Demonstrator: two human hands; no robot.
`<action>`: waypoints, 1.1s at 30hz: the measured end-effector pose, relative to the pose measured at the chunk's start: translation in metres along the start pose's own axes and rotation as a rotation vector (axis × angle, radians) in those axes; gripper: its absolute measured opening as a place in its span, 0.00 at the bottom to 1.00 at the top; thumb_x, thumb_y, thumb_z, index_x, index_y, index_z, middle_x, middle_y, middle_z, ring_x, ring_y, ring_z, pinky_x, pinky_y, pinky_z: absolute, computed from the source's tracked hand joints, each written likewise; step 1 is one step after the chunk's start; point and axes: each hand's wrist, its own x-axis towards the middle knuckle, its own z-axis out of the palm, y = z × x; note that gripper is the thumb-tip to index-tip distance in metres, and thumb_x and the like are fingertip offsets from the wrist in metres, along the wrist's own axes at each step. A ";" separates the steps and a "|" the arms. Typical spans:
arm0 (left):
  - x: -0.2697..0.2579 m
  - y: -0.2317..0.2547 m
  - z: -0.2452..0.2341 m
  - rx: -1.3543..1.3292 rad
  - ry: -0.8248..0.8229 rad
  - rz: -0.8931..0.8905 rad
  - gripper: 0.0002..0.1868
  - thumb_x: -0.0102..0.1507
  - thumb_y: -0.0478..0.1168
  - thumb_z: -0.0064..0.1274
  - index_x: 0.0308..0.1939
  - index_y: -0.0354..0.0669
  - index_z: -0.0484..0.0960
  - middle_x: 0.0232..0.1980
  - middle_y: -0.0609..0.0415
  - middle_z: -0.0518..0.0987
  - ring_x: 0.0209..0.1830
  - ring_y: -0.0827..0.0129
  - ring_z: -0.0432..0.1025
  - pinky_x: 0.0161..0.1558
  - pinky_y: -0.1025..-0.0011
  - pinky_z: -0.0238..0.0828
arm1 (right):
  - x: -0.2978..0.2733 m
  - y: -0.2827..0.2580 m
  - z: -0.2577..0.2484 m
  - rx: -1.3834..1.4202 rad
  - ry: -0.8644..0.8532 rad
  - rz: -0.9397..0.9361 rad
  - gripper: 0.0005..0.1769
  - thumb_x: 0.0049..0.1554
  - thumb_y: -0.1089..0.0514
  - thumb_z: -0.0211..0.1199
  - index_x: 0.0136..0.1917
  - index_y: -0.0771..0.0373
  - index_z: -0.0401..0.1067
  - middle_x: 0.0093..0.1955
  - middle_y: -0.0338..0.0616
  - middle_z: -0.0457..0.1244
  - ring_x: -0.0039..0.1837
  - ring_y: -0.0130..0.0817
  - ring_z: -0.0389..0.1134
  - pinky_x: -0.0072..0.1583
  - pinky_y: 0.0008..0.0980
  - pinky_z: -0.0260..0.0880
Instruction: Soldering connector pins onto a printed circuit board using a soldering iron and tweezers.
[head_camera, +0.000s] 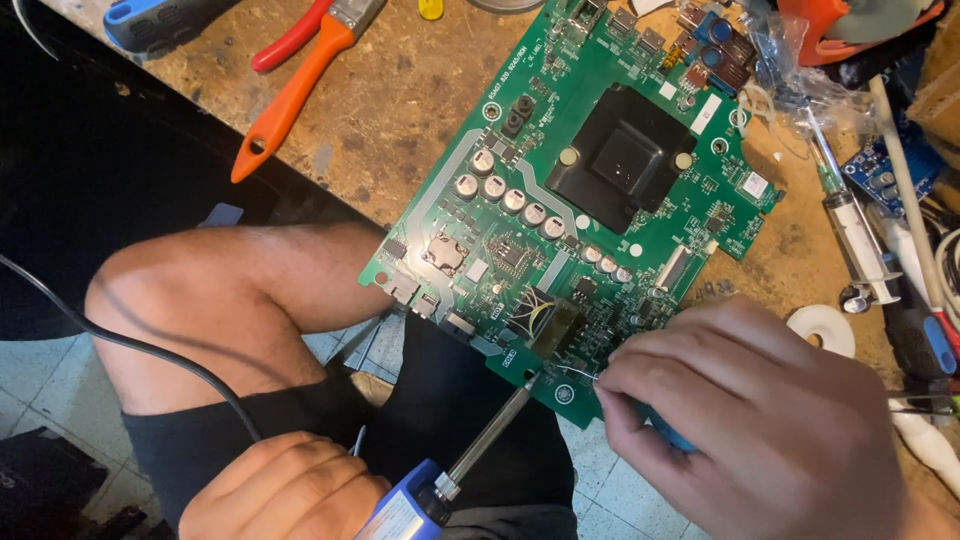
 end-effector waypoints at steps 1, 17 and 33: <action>0.001 -0.001 -0.001 -0.012 -0.015 0.020 0.19 0.75 0.42 0.41 0.46 0.42 0.91 0.52 0.62 0.90 0.51 0.79 0.85 0.65 0.75 0.77 | -0.001 0.001 0.000 -0.010 0.000 -0.015 0.05 0.58 0.50 0.77 0.42 0.50 0.85 0.43 0.33 0.75 0.50 0.37 0.74 0.59 0.44 0.77; 0.003 -0.001 -0.006 -0.051 -0.043 -0.015 0.21 0.75 0.44 0.41 0.44 0.45 0.92 0.51 0.63 0.91 0.50 0.78 0.86 0.65 0.75 0.78 | 0.000 0.001 0.000 -0.018 0.008 -0.034 0.06 0.59 0.51 0.77 0.41 0.50 0.84 0.43 0.33 0.75 0.48 0.36 0.73 0.57 0.41 0.76; -0.036 -0.033 -0.002 0.068 0.004 0.077 0.14 0.72 0.45 0.48 0.52 0.59 0.91 0.56 0.65 0.88 0.57 0.77 0.82 0.70 0.71 0.74 | 0.002 -0.003 -0.003 -0.018 0.027 0.025 0.06 0.58 0.53 0.77 0.39 0.49 0.84 0.41 0.30 0.75 0.48 0.34 0.73 0.55 0.38 0.76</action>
